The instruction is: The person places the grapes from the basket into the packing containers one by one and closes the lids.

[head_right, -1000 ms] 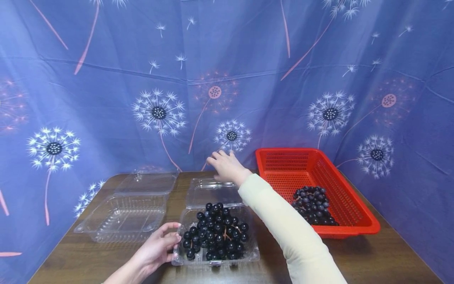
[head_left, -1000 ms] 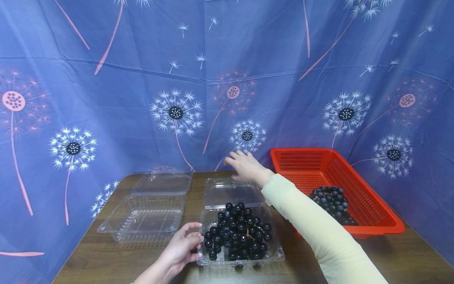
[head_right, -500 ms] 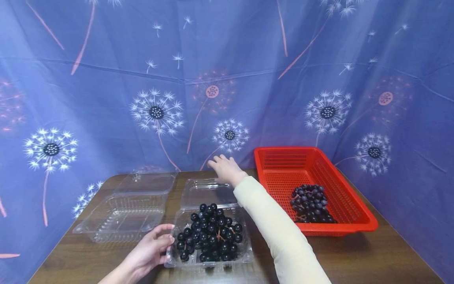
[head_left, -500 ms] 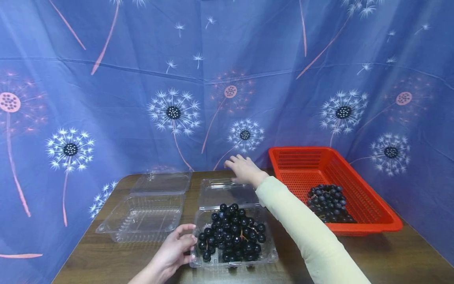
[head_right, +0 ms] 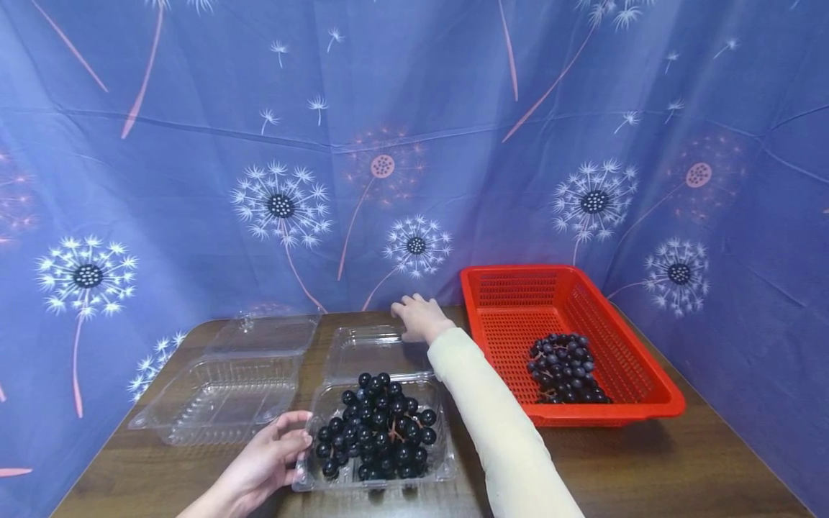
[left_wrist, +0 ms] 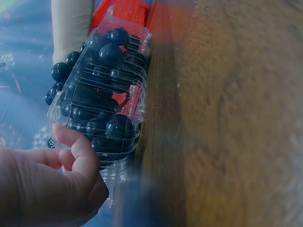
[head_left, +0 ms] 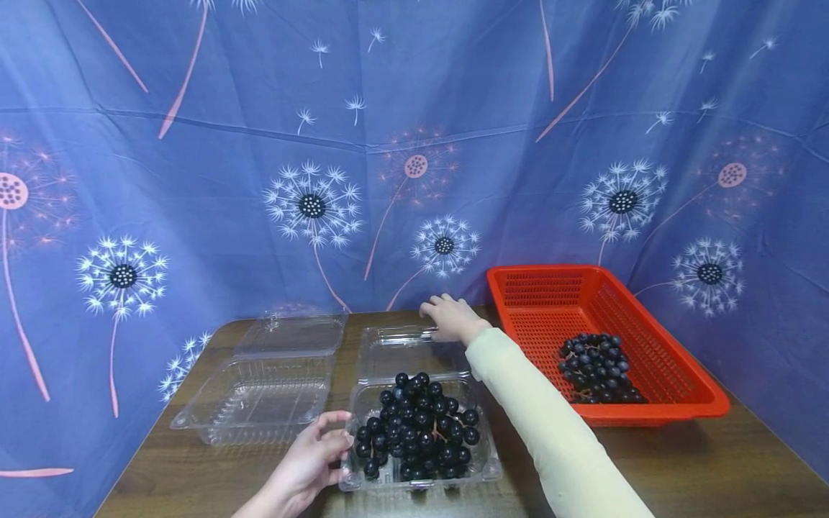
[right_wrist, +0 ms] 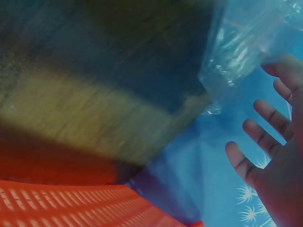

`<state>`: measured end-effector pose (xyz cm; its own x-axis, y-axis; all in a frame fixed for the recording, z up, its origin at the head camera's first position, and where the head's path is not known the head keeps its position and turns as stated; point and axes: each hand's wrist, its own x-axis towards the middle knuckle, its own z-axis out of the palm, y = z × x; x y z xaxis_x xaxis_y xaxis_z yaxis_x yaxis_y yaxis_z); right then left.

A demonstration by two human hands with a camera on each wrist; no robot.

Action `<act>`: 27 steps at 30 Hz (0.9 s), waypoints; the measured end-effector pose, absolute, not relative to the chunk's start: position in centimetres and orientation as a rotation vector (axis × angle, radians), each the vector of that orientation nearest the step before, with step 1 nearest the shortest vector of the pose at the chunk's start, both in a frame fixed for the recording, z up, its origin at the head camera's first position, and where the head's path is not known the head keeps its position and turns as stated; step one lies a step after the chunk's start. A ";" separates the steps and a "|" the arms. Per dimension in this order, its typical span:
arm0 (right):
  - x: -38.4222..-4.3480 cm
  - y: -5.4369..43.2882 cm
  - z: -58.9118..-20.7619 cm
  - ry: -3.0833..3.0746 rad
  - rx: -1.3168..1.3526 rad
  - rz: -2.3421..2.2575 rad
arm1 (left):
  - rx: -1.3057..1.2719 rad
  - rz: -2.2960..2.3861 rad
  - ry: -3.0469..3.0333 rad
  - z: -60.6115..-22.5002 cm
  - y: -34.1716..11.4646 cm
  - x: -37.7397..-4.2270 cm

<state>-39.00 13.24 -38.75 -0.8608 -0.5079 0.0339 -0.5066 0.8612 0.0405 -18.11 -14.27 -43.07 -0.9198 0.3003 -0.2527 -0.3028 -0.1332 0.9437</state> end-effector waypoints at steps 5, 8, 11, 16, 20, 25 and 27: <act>-39.0 13.4 -39.4 -3.033 0.823 -0.045 | -0.014 2.091 1.760 -43.2 -14.6 -18.1; -38.9 13.4 -39.8 -3.052 0.836 -0.055 | -0.026 2.086 1.762 -43.2 -14.6 -18.1; -38.7 13.3 -39.9 -3.069 0.840 -0.062 | -0.032 2.081 1.769 -43.3 -14.6 -18.1; -38.4 13.2 -40.3 -3.087 0.824 -0.048 | -0.030 2.083 1.769 -43.2 -14.5 -18.0; -38.4 13.1 -40.7 -3.075 0.803 0.013 | -0.024 2.098 1.761 -43.3 -14.5 -18.0; -38.3 13.1 -40.8 -3.080 0.767 0.031 | -0.018 2.106 1.754 -43.3 -14.5 -18.0; -38.4 13.1 -40.8 -3.085 0.763 0.040 | -0.018 2.108 1.752 -43.3 -14.4 -18.0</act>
<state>-38.42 13.13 -40.80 -0.8842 -0.4662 -0.0296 -0.4653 0.8846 -0.0329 -18.02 -14.44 -43.26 -0.9206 0.2921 -0.2592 -0.3083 -0.1361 0.9415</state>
